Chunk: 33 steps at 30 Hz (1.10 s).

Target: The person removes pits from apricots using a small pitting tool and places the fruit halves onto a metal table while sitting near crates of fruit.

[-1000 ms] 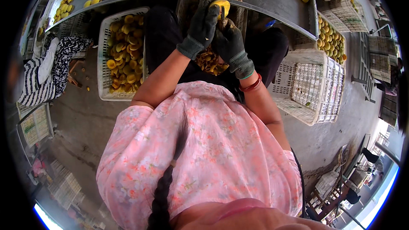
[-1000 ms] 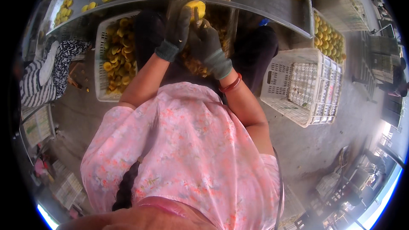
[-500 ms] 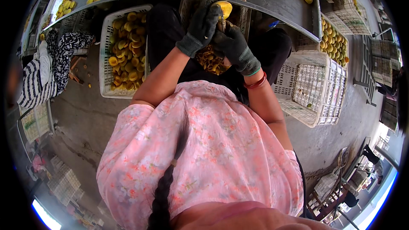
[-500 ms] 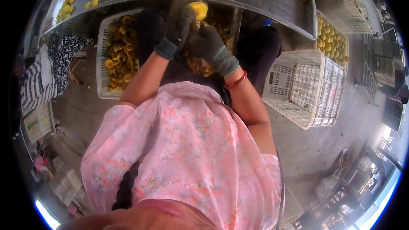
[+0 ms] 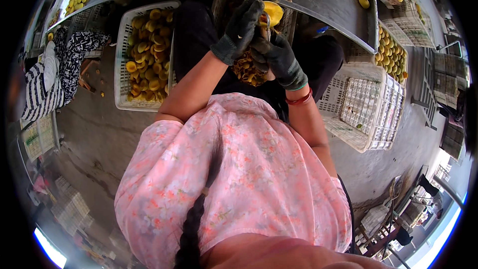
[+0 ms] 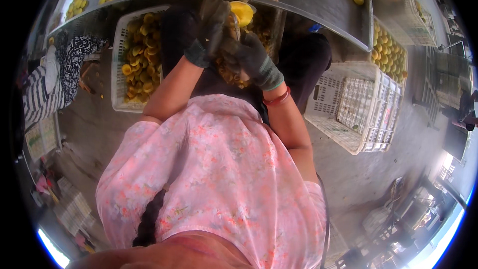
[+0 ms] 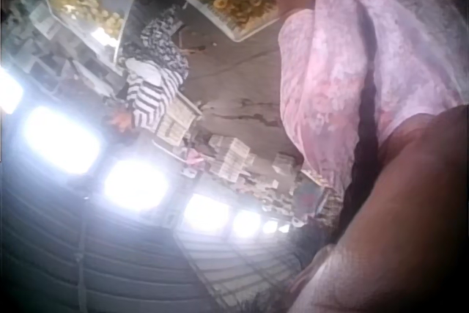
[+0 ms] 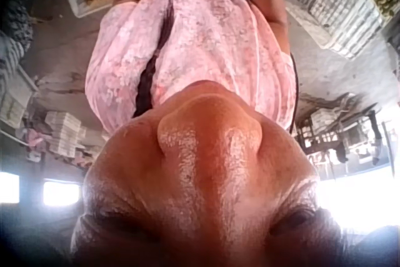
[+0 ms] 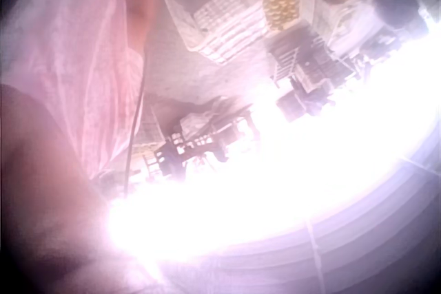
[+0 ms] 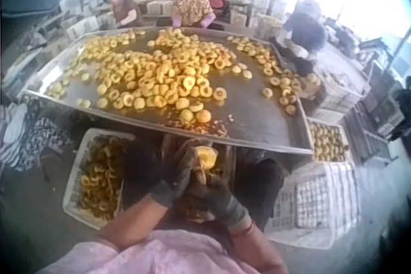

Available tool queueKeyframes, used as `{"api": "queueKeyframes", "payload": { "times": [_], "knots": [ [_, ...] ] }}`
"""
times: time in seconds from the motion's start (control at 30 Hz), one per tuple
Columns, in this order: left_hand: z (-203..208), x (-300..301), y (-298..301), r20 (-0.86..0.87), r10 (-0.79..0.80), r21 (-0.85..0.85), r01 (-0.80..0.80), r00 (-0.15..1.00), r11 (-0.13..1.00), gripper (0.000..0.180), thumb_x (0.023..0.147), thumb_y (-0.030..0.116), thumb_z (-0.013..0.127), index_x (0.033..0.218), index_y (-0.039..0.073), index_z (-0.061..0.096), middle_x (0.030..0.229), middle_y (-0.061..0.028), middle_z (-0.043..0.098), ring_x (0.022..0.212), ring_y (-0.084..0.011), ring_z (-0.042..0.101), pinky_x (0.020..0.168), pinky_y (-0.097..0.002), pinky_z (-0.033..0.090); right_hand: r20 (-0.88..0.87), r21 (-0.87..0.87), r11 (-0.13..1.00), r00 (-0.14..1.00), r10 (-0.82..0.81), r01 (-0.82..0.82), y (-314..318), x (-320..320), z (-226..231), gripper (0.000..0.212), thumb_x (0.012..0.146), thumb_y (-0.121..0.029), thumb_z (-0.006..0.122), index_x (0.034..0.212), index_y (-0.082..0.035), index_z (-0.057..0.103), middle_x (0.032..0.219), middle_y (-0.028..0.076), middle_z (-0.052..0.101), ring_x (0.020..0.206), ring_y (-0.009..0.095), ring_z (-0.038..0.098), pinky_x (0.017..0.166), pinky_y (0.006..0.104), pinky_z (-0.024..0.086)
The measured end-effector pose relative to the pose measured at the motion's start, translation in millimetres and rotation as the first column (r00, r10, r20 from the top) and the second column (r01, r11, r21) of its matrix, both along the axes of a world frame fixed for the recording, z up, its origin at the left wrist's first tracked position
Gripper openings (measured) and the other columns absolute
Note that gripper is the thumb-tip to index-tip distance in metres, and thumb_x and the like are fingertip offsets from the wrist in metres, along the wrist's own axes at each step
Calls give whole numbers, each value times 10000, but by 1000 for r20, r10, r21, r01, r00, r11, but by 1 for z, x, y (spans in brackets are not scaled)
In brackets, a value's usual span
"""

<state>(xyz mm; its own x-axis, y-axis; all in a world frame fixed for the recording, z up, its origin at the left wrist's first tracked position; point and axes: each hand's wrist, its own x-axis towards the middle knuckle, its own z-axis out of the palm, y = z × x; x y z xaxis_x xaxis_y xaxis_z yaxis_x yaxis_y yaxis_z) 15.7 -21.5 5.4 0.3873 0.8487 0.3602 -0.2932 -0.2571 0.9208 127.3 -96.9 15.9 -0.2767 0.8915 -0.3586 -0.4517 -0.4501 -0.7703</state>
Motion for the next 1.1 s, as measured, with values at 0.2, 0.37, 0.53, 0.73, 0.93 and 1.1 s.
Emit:
{"api": "queueKeyframes", "payload": {
  "times": [0.2,0.37,0.53,0.73,0.93,1.1],
  "knots": [
    [-20,-9,16,197,103,-429,-9,975,903,340,962,305,401,1143,42,515,1040,-74,572,930,-148,564,817,-278,474,186,153,988,983,-3,-26,-2,-13,-31,53,871,-110,556,879,-62,535,604,-19,457,478,61,404,414,216,316],
    [-33,-55,41,-107,503,59,-499,858,864,333,952,310,420,1145,54,511,1038,-87,580,965,-188,564,825,-314,465,444,277,961,885,-140,13,-3,-6,-55,29,846,-53,551,872,-41,557,669,-49,506,621,53,467,552,223,401],
    [-69,-173,95,-228,886,521,-718,403,461,359,937,360,430,1142,73,501,1048,-186,575,992,-334,555,838,-389,456,543,195,973,813,-213,124,-2,-5,-56,48,859,-90,552,830,-53,544,606,-46,484,544,50,450,480,224,357],
    [-120,-306,159,-467,859,777,-561,-211,285,612,857,516,485,1262,58,454,1142,-249,521,1091,-429,455,862,-525,418,643,438,897,718,-266,-60,4,7,-119,166,866,-145,563,724,-60,557,541,-34,483,445,62,455,400,234,329],
    [-79,-121,178,-315,920,891,-261,234,372,444,901,393,480,1164,39,529,957,-146,623,861,-301,608,735,-432,472,751,361,932,602,-271,-31,9,9,-127,175,849,-167,585,719,-50,570,534,-32,492,478,58,460,427,253,341],
    [-83,25,214,-651,545,630,-24,528,776,389,834,393,491,1040,78,589,1020,-175,611,937,-341,582,809,-453,448,755,502,852,557,-346,-150,7,21,-130,153,840,-156,583,734,-46,573,548,-38,494,508,54,463,453,256,352]
  ]
}}
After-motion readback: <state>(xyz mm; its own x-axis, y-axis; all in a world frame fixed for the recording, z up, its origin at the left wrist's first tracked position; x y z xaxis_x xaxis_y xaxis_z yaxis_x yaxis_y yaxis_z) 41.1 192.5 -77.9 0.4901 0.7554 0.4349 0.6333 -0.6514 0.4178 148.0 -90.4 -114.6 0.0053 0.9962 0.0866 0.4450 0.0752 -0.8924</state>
